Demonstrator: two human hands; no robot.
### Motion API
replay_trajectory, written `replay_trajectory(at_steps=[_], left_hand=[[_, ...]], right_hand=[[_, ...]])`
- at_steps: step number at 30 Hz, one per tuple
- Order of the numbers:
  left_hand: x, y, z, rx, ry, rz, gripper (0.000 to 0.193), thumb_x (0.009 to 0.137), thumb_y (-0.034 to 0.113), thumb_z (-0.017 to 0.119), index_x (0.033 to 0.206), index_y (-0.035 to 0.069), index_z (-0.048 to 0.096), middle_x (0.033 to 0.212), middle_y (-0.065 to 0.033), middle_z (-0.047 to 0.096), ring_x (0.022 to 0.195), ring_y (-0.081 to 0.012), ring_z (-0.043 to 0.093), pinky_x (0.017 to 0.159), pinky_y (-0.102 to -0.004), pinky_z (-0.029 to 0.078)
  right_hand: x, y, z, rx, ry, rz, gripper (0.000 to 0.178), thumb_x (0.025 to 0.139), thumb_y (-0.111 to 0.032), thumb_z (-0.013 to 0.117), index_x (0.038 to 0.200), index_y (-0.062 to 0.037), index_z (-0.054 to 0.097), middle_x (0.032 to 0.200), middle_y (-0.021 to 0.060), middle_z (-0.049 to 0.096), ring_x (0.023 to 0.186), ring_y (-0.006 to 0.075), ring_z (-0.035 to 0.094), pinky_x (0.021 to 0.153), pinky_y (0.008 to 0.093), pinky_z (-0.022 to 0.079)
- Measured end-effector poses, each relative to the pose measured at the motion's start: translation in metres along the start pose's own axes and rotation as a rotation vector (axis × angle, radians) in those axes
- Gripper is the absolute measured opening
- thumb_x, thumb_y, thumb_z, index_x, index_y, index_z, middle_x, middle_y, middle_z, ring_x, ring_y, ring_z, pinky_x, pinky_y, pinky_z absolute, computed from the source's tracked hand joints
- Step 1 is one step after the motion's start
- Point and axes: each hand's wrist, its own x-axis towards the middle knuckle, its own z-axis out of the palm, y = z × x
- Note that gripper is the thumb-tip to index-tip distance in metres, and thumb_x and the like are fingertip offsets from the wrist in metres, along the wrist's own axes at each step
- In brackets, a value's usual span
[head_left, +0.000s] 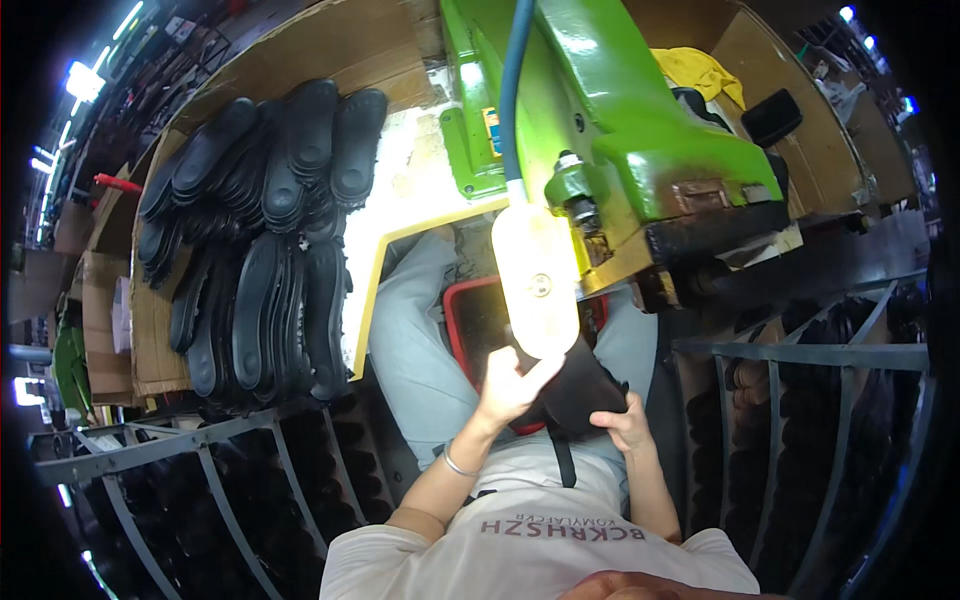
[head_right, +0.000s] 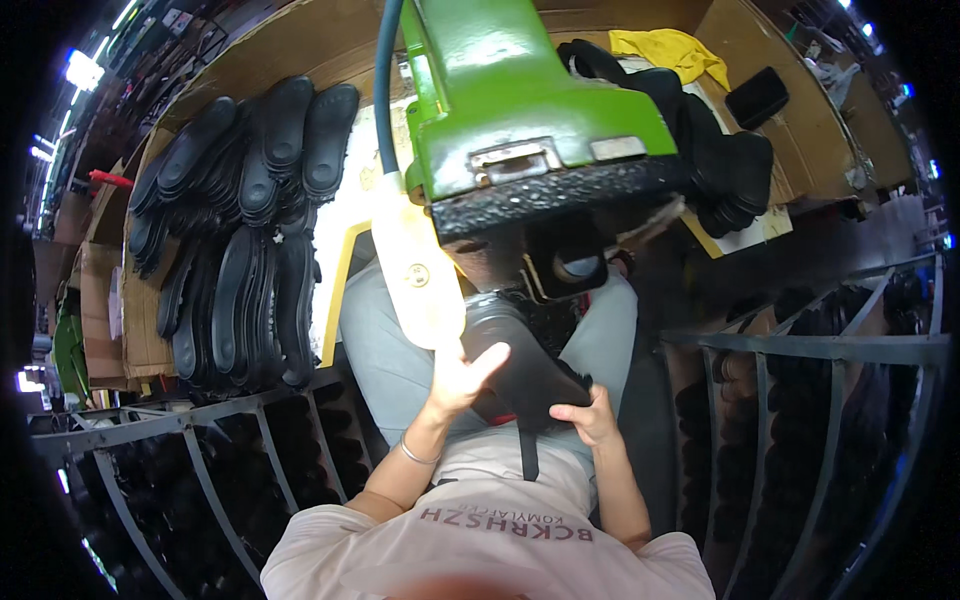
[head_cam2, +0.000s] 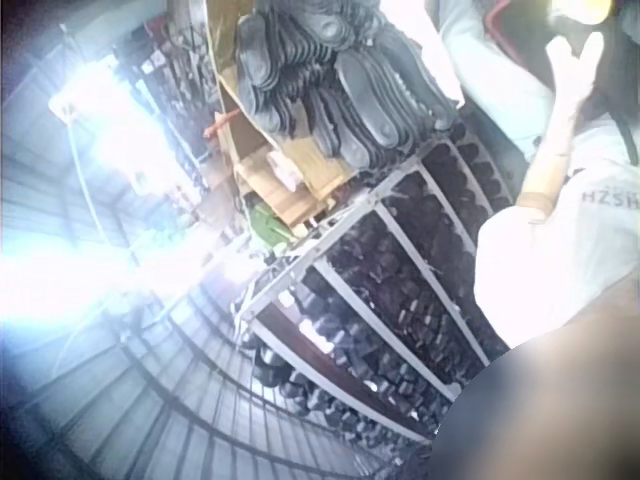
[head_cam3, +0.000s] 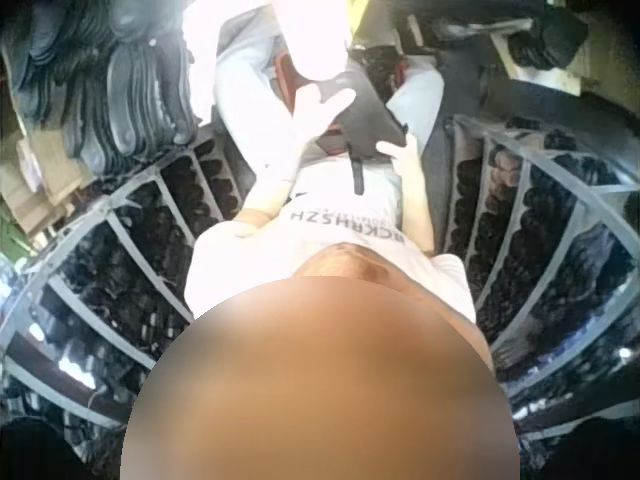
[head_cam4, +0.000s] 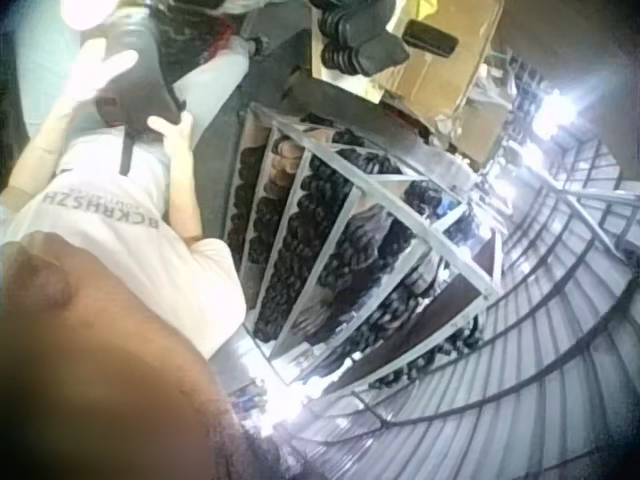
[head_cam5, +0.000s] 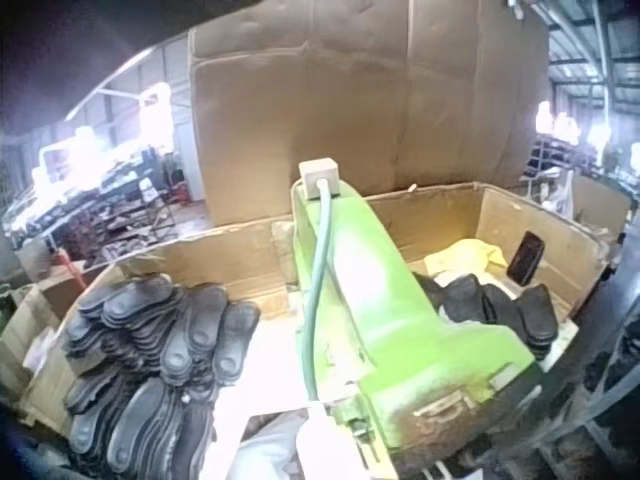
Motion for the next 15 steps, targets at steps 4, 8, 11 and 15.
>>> replay_trajectory(at_steps=[4,8,11,15], left_hand=[[0.025,0.009,0.033,0.258,-0.088,0.072,0.017,0.079,0.009,0.07,0.091,-0.002,0.065,0.078,0.0004,0.063,0.07,-0.0065,0.054,0.064,-0.0221,0.046],[0.045,0.012,0.027,0.637,0.023,0.15,0.013,0.078,0.01,0.071,0.082,0.0,0.065,0.072,0.0018,0.061,0.063,-0.0042,0.05,0.056,-0.0187,0.042],[0.037,0.009,0.018,0.718,0.047,0.191,0.012,0.078,0.008,0.07,0.085,0.0,0.065,0.074,0.0005,0.062,0.066,-0.0052,0.052,0.058,-0.0192,0.043],[0.024,0.001,0.018,0.439,0.083,0.134,0.016,0.078,0.005,0.07,0.092,-0.002,0.065,0.082,-0.0028,0.064,0.071,-0.008,0.056,0.062,-0.0224,0.046]], right_hand=[[-0.013,0.013,0.013,0.03,-0.009,-0.053,0.047,0.064,0.007,0.072,0.108,0.004,0.059,0.103,0.0096,0.063,0.095,0.0183,0.06,0.087,0.0305,0.047],[-0.01,0.017,0.039,0.061,-0.032,-0.09,0.046,0.064,0.007,0.072,0.108,0.0016,0.059,0.107,0.0078,0.062,0.097,0.017,0.058,0.086,0.0295,0.047],[-0.015,0.01,0.037,0.055,-0.061,-0.081,0.05,0.063,0.007,0.071,0.11,0.0043,0.057,0.108,0.0097,0.061,0.099,0.0185,0.058,0.087,0.0308,0.046],[-0.034,-0.016,0.005,0.091,0.105,-0.07,0.066,0.053,0.006,0.064,0.117,0.0103,0.05,0.111,0.0173,0.059,0.103,0.0279,0.057,0.093,0.0373,0.044]])
